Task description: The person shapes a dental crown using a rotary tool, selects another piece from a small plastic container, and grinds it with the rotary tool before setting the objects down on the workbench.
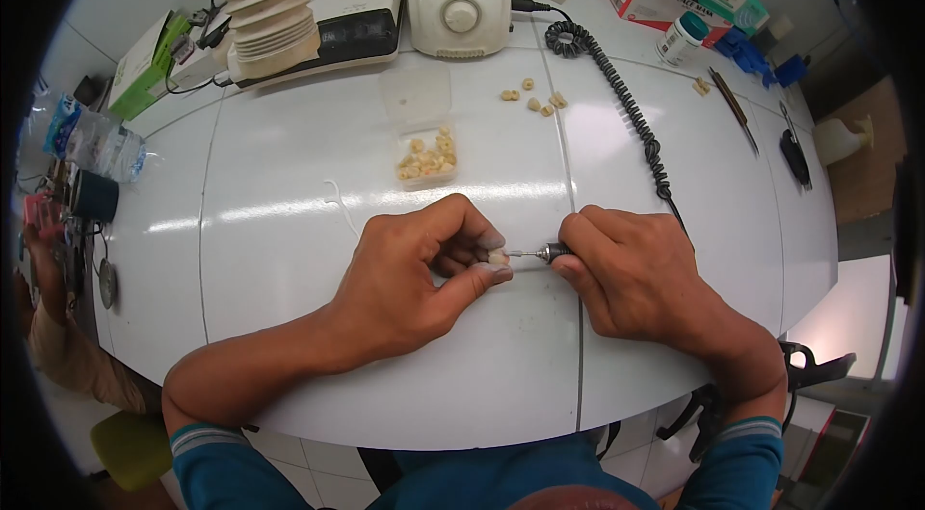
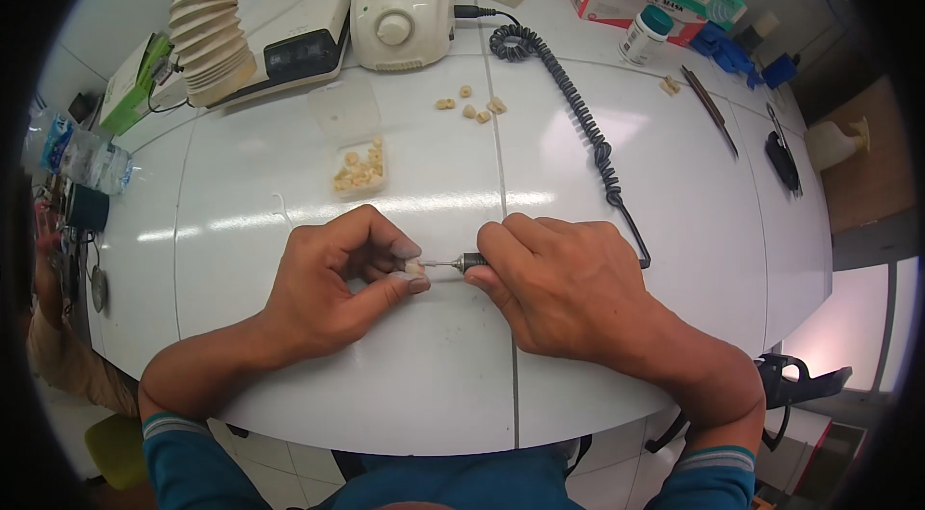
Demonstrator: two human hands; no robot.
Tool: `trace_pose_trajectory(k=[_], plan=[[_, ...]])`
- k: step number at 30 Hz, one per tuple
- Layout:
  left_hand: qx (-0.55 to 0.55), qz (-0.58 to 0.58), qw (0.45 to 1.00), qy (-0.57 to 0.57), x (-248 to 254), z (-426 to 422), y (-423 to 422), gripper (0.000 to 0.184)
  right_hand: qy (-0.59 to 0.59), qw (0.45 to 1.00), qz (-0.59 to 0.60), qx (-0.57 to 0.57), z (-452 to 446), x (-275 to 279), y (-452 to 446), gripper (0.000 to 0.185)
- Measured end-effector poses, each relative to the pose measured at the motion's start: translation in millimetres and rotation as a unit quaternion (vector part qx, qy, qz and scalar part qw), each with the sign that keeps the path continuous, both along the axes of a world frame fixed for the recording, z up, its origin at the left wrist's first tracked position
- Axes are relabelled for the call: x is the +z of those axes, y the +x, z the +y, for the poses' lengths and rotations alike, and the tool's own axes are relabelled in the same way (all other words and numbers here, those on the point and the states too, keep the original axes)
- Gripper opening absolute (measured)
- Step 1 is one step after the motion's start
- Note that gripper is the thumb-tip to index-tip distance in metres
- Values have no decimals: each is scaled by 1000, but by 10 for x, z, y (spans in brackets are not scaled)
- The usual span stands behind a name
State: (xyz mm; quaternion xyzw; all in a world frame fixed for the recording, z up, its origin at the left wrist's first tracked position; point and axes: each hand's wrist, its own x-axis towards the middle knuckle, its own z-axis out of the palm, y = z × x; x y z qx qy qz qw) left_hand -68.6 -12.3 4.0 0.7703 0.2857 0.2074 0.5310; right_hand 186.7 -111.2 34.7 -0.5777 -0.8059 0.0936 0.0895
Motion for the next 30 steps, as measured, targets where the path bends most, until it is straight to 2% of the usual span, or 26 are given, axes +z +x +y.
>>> trace_pose_trajectory(k=[30], plan=[[-6,3,1000,15,-8,-4,-3,20,-8,1000,1,-6,-3,11,-6,30]])
